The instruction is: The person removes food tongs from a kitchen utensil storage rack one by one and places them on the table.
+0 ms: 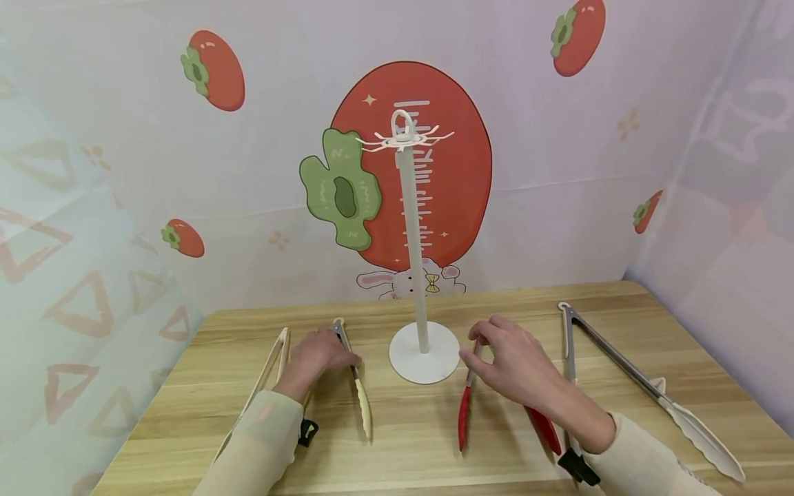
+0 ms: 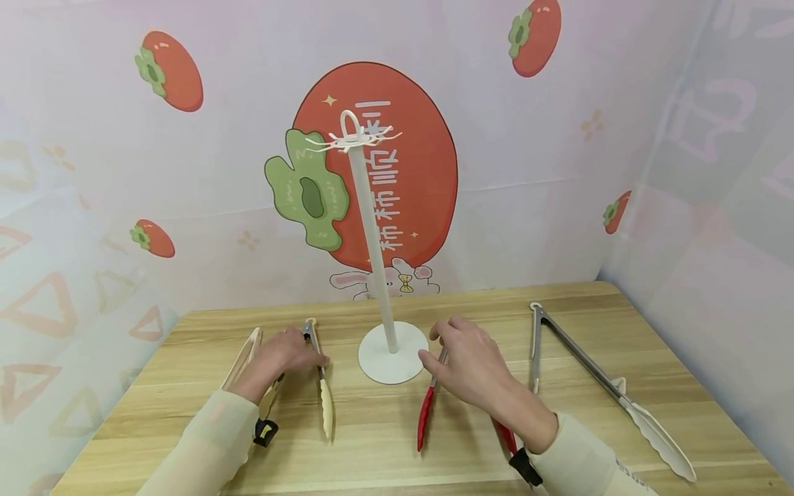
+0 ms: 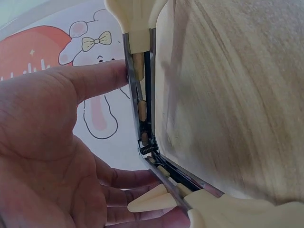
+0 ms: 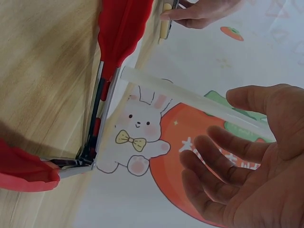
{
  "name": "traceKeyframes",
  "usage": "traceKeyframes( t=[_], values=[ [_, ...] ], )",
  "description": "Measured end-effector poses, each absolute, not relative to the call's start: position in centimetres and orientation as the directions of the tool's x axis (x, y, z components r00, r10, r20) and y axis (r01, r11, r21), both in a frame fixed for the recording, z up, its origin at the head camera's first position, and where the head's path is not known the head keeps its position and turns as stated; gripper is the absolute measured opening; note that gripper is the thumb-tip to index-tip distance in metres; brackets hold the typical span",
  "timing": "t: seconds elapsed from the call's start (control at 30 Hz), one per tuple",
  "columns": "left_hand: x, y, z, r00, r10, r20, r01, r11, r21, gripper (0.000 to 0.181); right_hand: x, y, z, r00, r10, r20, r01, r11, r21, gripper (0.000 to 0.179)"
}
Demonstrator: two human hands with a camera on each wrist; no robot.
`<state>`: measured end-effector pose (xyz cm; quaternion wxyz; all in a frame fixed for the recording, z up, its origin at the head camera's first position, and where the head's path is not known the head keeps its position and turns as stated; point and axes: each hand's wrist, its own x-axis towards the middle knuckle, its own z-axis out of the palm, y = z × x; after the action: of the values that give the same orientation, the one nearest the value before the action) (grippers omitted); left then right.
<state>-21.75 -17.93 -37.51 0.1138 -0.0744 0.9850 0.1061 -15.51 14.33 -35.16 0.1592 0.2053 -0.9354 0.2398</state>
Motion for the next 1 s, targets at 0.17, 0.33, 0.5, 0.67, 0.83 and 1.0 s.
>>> traceKeyframes(
  t=[0.17, 0.33, 0.5, 0.67, 0.83, 1.0],
  values=[
    [-21.71, -17.95, -37.54, -0.962, -0.121, -0.246, -0.17, 0.967, 0.19, 0.077, -15.53, 14.28, -35.18, -0.865, -0.308, 0.397, -0.461, 0.799, -0.385, 0.02],
    [-21.66, -17.93, -37.54, -0.958, -0.118, -0.26, -0.169, 0.968, 0.186, 0.066, -15.49, 14.34, -35.3, -0.854, -0.316, 0.413, -0.476, 0.793, -0.379, 0.02],
    [-21.6, -17.95, -37.53, -0.953, -0.119, -0.28, -0.173, 0.969, 0.178, 0.06, -15.46, 14.48, -35.34, -0.85, -0.316, 0.421, -0.481, 0.793, -0.375, 0.022],
    [-21.56, -17.95, -37.57, -0.953, -0.12, -0.277, -0.171, 0.97, 0.17, 0.064, -15.53, 14.78, -35.18, -0.853, -0.309, 0.42, -0.472, 0.8, -0.371, 0.025],
    [-21.48, -18.05, -37.48, -0.96, -0.114, -0.257, -0.16, 0.973, 0.165, 0.067, -15.64, 15.0, -35.1, -0.854, -0.308, 0.418, -0.47, 0.802, -0.369, 0.029],
    [-21.17, -18.17, -37.03, -0.977, -0.088, -0.193, -0.125, 0.974, 0.19, 0.065, -15.68, 15.25, -35.12, -0.85, -0.306, 0.429, -0.473, 0.802, -0.365, 0.031]
  ],
)
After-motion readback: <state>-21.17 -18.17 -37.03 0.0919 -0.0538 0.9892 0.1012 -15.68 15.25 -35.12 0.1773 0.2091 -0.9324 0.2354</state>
